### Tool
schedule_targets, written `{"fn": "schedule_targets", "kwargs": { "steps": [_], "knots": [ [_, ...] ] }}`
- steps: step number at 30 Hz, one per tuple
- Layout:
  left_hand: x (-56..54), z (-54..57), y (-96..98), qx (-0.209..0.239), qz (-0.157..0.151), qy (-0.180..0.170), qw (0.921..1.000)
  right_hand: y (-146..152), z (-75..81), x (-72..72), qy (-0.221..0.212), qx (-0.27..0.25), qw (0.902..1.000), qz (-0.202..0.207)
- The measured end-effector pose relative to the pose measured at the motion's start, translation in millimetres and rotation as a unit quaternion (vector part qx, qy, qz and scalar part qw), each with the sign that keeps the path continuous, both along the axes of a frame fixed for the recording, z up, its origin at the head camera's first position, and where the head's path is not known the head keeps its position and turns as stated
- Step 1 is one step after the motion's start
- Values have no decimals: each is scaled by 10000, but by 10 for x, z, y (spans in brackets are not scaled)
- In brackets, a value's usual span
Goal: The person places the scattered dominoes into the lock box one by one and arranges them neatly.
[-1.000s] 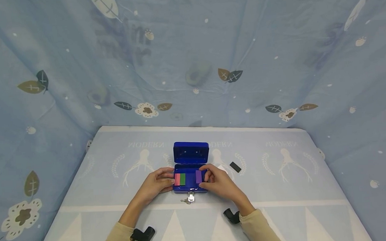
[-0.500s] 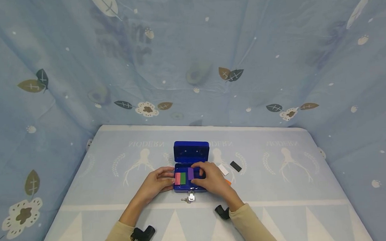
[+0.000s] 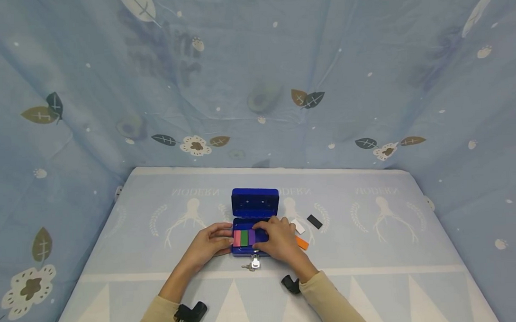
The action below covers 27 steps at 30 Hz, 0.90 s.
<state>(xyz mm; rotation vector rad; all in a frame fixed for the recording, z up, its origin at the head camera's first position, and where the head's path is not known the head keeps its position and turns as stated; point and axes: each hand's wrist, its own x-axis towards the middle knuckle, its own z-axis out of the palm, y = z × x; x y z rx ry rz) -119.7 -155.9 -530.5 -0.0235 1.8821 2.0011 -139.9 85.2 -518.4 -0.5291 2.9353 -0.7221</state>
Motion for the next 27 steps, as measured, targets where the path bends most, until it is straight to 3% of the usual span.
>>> {"fn": "schedule_targets", "kwargs": {
  "steps": [15,20,27],
  "knots": [
    [5,-12,8,-46,46,-8,10000,-24,12,16,90,191,9998,-17],
    [8,-16,10,-32,25,15,10000,46,18,8,-97,-534,9985,56],
    [6,-9,15,-32,54,21,10000,190,14,-7,-155,-1725,9848,147]
  ]
}}
